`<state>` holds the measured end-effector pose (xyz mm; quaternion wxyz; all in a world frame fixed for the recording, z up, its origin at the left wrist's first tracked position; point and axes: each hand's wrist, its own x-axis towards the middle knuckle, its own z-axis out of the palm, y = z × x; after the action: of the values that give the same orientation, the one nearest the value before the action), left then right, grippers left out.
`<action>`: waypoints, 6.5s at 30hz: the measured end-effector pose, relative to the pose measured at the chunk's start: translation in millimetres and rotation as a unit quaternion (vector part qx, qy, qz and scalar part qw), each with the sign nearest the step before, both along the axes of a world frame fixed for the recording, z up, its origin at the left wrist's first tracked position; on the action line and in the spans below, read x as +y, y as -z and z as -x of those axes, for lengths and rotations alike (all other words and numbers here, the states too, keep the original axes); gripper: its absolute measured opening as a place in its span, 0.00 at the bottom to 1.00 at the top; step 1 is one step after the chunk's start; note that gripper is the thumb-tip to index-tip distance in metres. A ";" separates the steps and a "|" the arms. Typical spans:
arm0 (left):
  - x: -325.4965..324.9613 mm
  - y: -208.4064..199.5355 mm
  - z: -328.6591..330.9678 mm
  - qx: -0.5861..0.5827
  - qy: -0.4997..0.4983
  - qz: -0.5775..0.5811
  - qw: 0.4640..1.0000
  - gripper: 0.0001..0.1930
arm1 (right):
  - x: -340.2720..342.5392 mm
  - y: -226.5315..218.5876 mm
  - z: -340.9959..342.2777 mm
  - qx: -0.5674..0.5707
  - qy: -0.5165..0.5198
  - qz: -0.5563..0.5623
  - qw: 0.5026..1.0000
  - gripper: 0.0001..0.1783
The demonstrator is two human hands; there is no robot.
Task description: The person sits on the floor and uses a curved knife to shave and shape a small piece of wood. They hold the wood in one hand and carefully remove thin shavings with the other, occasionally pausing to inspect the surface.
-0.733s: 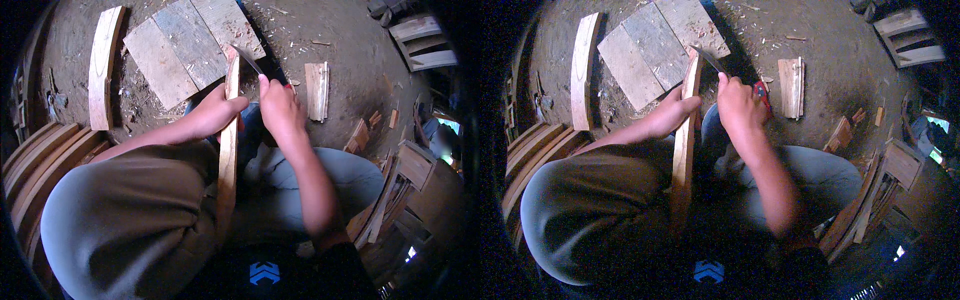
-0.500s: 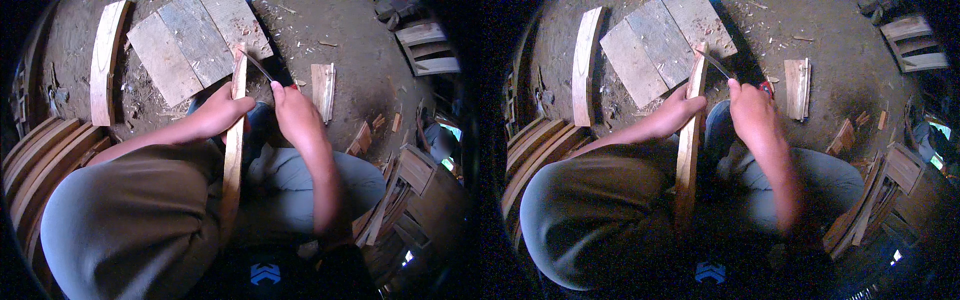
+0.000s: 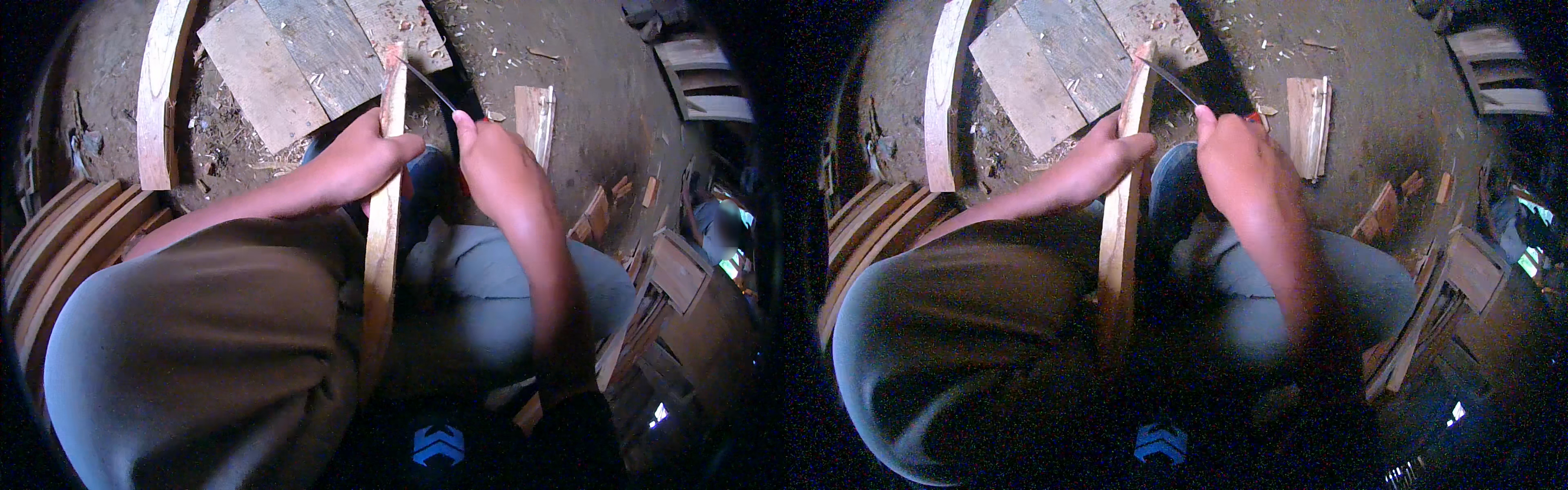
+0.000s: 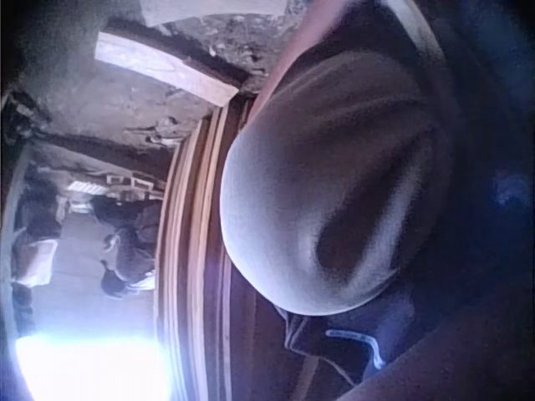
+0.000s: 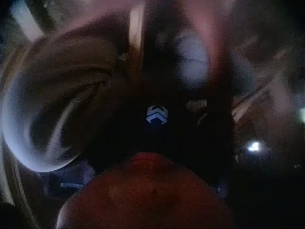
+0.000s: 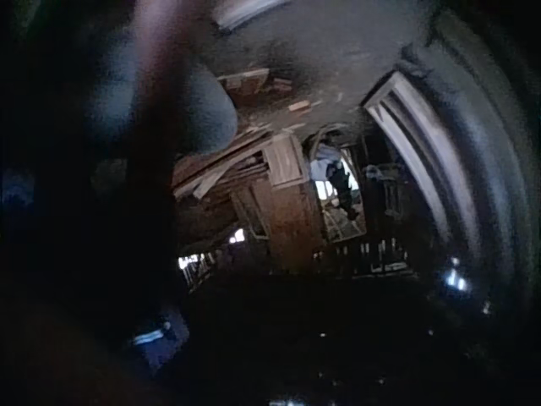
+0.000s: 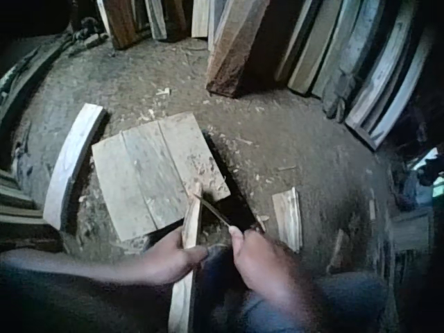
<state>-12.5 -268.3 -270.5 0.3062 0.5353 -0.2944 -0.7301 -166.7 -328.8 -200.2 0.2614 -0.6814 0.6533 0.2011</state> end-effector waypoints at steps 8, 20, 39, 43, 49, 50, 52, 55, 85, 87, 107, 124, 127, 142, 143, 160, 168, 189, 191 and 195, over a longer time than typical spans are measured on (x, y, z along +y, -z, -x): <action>-8.7 -20.5 9.2 -0.010 -0.002 -0.038 0.999 0.14 | 11.9 -10.7 -6.0 0.009 0.051 0.023 0.998 0.31; -1.5 -12.6 7.4 0.027 -0.007 -0.029 0.999 0.11 | 15.2 29.6 -6.7 -0.059 0.086 0.105 0.989 0.29; -6.9 -11.6 0.9 0.006 -0.011 -0.029 0.999 0.12 | 7.7 44.6 -12.9 -0.033 0.041 0.161 0.986 0.27; -8.9 -11.7 -0.3 0.022 -0.053 -0.052 0.997 0.13 | 6.6 59.4 -19.3 -0.027 0.009 0.241 0.970 0.26; -8.1 -11.2 -4.3 0.006 -0.068 -0.047 0.997 0.11 | -1.7 68.0 -24.1 -0.057 -0.008 0.290 0.955 0.25; -8.8 -13.1 -6.5 0.004 -0.076 -0.051 0.996 0.11 | -3.8 67.9 -26.6 -0.059 -0.018 0.305 0.950 0.25; -10.6 -19.1 -5.0 0.032 -0.107 -0.063 0.992 0.10 | -7.6 66.3 -26.0 -0.052 -0.039 0.310 0.948 0.25; -7.5 -9.4 -4.7 0.053 -0.129 -0.047 0.989 0.10 | -14.0 64.0 -19.1 -0.031 -0.088 0.330 0.939 0.25; -8.9 -9.8 -9.9 0.015 -0.086 -0.032 0.996 0.12 | -24.2 45.5 -24.0 0.032 -0.140 0.291 0.946 0.24; -10.2 -9.0 -7.9 0.027 -0.095 -0.025 0.995 0.12 | -30.6 46.0 -19.3 0.044 -0.170 0.332 0.927 0.23; -7.2 -4.4 -7.8 0.034 -0.097 -0.025 0.994 0.11 | -47.6 18.1 -23.4 -0.012 -0.092 0.112 0.989 0.29; -7.8 -29.3 5.9 0.067 -0.091 -0.156 0.981 0.23 | -61.4 -0.5 -6.7 0.025 -0.161 0.050 0.985 0.28; 2.9 -22.9 7.6 0.087 -0.008 -0.114 0.990 0.22 | -55.1 -9.4 3.3 0.027 -0.167 0.006 0.986 0.28; 16.2 -1.2 0.3 0.018 0.072 -0.073 0.995 0.21 | -16.9 25.3 -13.0 0.029 -0.033 0.068 0.997 0.30; 11.8 -12.7 -0.4 0.016 0.073 -0.081 0.994 0.21 | -22.3 21.1 -5.8 0.027 -0.017 0.053 0.998 0.30; 9.3 -24.8 -10.3 0.020 0.063 -0.086 0.994 0.19 | -4.3 20.5 19.9 -0.121 -0.038 0.012 0.992 0.32; 6.7 -23.4 -16.6 0.043 0.091 -0.118 0.988 0.21 | 6.7 11.3 -5.8 -0.006 -0.028 0.030 0.999 0.31; 10.0 -8.4 -9.2 0.051 0.039 -0.037 0.997 0.16 | 3.3 5.9 36.1 -0.052 0.011 0.014 0.999 0.32; 10.7 -6.7 -7.1 0.073 0.032 -0.018 0.997 0.17 | 2.9 2.8 31.1 -0.064 0.013 0.012 0.998 0.32; 8.3 -11.7 -8.1 0.160 0.026 -0.056 0.985 0.17 | 0.1 3.7 25.5 -0.074 -0.021 0.023 0.997 0.32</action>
<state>-4.4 -260.0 -258.8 0.2998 0.4197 -0.2140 -0.8296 -192.2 -328.7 -203.8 0.2887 -0.7141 0.6221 0.1407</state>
